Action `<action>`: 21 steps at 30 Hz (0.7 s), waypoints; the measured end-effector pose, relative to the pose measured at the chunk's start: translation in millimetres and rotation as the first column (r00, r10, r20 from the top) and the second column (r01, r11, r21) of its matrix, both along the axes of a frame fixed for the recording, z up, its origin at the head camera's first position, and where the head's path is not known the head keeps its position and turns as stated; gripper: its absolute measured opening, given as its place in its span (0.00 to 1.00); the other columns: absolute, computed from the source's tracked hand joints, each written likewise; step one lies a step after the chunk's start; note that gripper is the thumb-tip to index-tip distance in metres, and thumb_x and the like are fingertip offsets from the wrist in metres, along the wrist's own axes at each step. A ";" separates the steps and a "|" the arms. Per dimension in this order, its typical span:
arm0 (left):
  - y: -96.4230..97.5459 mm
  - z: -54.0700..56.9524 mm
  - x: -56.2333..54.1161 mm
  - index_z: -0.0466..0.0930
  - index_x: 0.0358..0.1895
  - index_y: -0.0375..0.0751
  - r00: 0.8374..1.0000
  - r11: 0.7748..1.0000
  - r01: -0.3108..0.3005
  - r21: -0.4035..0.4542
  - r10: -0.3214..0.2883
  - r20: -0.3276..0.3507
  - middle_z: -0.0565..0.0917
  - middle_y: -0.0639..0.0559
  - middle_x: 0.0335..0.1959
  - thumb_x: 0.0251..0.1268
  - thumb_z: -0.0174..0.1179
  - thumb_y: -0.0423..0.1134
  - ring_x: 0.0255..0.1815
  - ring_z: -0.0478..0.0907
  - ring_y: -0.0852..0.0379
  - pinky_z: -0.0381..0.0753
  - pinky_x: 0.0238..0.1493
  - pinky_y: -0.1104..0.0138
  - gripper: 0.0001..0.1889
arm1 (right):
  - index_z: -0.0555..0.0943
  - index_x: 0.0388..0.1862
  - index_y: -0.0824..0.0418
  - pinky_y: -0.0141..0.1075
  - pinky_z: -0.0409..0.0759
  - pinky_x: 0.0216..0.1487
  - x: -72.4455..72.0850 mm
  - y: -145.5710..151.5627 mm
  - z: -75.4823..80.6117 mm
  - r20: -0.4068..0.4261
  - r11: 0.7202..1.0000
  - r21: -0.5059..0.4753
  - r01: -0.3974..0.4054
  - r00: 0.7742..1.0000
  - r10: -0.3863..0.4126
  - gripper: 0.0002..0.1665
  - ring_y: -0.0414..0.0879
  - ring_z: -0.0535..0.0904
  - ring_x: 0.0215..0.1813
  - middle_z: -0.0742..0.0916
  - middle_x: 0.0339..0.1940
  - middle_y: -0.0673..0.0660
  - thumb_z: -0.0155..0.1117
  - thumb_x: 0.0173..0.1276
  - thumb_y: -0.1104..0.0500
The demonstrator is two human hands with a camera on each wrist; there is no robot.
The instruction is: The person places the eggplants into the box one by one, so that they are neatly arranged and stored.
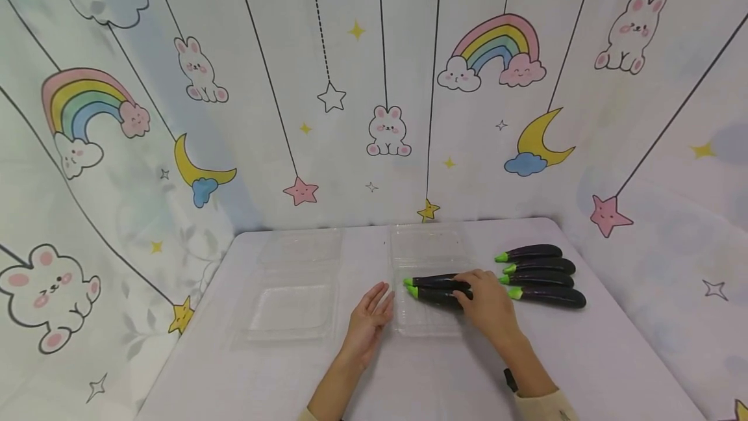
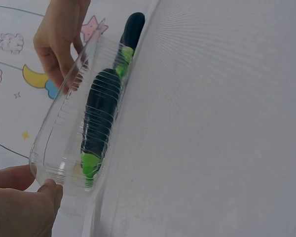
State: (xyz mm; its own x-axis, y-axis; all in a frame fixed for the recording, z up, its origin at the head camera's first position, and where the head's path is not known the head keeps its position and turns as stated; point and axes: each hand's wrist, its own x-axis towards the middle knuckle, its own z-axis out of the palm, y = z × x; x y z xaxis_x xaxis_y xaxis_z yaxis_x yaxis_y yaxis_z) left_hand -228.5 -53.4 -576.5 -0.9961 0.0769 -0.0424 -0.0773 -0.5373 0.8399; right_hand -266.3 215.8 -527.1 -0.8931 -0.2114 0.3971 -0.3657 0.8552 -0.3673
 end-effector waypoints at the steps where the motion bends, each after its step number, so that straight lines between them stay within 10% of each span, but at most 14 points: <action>1: 0.1 -0.1 0.2 0.56 0.81 0.30 1.000 1.000 0.000 0.001 0.000 0.001 0.57 0.34 0.82 0.66 0.50 0.14 0.82 0.59 0.40 0.69 0.76 0.61 0.38 | 0.88 0.53 0.61 0.58 0.85 0.49 0.4 1.9 0.6 -0.005 1.000 0.001 0.007 1.000 -0.007 0.19 0.64 0.82 0.54 0.88 0.54 0.64 0.79 0.64 0.58; 21: 2.4 1.5 0.5 0.57 0.80 0.30 1.000 1.000 -0.011 0.001 0.011 0.008 0.58 0.33 0.82 0.64 0.51 0.13 0.81 0.60 0.39 0.69 0.76 0.62 0.39 | 0.89 0.52 0.62 0.63 0.82 0.44 5.4 40.1 2.1 -0.096 0.995 -0.040 0.089 0.991 -0.093 0.19 0.68 0.82 0.53 0.88 0.52 0.67 0.78 0.60 0.64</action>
State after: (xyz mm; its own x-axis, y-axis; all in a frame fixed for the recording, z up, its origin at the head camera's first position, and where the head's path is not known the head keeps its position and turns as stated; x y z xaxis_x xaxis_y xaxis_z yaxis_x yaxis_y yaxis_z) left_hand -228.0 -51.0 -575.0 -0.9965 0.0659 -0.0507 -0.0783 -0.5387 0.8388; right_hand -260.9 255.9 -525.0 -0.8648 -0.1152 0.4887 -0.3222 0.8738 -0.3643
